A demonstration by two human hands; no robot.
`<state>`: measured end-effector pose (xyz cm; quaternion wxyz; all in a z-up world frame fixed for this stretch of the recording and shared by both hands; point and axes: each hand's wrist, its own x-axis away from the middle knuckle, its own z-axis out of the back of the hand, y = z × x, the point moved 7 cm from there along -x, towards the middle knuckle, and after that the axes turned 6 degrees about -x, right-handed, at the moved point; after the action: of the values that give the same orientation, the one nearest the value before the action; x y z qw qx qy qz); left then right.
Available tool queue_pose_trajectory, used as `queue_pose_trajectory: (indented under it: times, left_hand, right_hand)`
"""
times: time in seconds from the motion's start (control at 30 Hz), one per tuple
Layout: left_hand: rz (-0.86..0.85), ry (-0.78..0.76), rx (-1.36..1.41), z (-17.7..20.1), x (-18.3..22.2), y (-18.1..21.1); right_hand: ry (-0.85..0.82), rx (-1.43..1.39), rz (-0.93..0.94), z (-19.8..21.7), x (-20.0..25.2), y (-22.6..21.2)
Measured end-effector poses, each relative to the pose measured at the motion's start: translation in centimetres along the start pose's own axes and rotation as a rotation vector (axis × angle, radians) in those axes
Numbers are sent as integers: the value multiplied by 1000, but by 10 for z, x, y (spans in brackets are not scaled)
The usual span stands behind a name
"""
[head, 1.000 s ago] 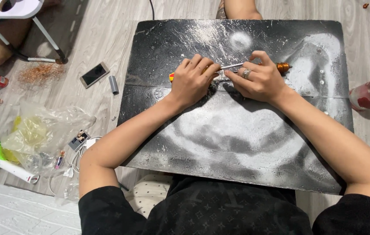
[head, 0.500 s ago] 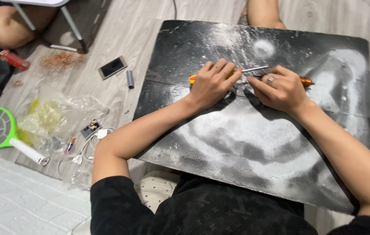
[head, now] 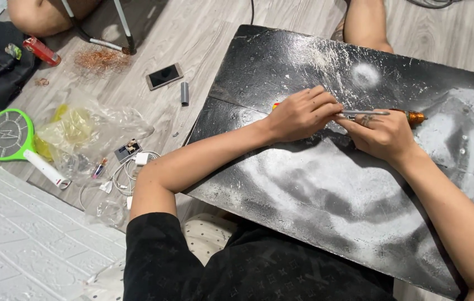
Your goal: Assembling or adjusting a small copper-wound electronic component using a screwdriver on a flat work surface.
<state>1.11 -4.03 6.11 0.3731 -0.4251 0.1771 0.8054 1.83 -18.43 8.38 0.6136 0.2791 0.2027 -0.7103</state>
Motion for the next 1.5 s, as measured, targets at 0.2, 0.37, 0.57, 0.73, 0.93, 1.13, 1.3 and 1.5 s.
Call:
queue_pose_trajectory:
  times: [0.2,0.37,0.57,0.73,0.93,1.13,1.3,1.5]
  left_hand:
    - [-96,17,99,9,-2,9]
    - [-195,-114,159,-2,3,13]
    - [-262,-128,153,-3,7,16]
    - [-311,-60,99,-5,10,20]
    - [-306,-106,-36,-2,2,22]
    - [-289,-93,34,3,2,25]
    - [-269,-202,11,-14,8,17]
    - [-133,-318,73,-22,11,6]
  right_hand:
    - [9,34,-69,-14,21,20]
    - [19,-14,-75,-13,21,22]
    - [39,-103,-145,-6,10,19]
    - [33,-131,-203,-7,12,24]
    - [112,-32,-194,-6,21,29]
    - [132,-30,-218,-7,28,34]
    - [120,-182,-281,-10,27,40]
    - [129,-94,-295,-9,29,40]
